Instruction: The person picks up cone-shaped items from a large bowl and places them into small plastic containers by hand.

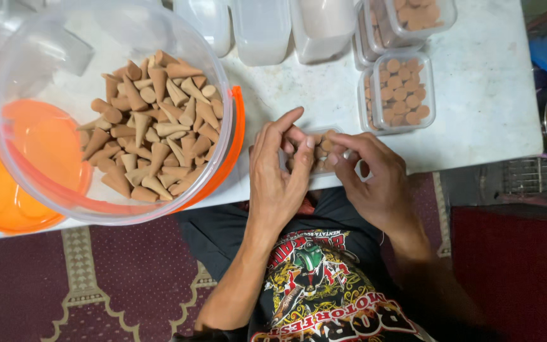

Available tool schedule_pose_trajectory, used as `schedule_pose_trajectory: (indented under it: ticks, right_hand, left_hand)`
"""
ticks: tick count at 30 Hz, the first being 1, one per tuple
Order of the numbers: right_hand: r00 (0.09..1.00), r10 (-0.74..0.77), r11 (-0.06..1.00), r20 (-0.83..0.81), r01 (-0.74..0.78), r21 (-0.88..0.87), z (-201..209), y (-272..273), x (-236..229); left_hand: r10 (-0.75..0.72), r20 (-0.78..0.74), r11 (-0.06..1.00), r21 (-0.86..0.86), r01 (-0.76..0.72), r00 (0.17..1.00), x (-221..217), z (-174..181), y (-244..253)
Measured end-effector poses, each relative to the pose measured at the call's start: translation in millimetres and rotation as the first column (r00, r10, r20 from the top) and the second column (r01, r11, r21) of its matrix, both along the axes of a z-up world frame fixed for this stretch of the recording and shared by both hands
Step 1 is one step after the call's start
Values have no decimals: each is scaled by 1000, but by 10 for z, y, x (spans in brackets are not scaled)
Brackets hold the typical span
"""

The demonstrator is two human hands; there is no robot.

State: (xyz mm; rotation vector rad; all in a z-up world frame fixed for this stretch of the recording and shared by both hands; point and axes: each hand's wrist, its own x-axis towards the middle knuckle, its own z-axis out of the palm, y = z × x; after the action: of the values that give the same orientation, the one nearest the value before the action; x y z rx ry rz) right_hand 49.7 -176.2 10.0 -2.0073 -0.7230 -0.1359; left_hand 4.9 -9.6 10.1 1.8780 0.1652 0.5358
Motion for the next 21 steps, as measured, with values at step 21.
schedule_pose_trajectory:
  ticks: [21]
  right_hand:
    - [909, 141, 781, -393, 142, 608, 113, 294, 172]
  left_hand:
    - [-272, 143, 962, 10, 273, 952, 120, 257, -523]
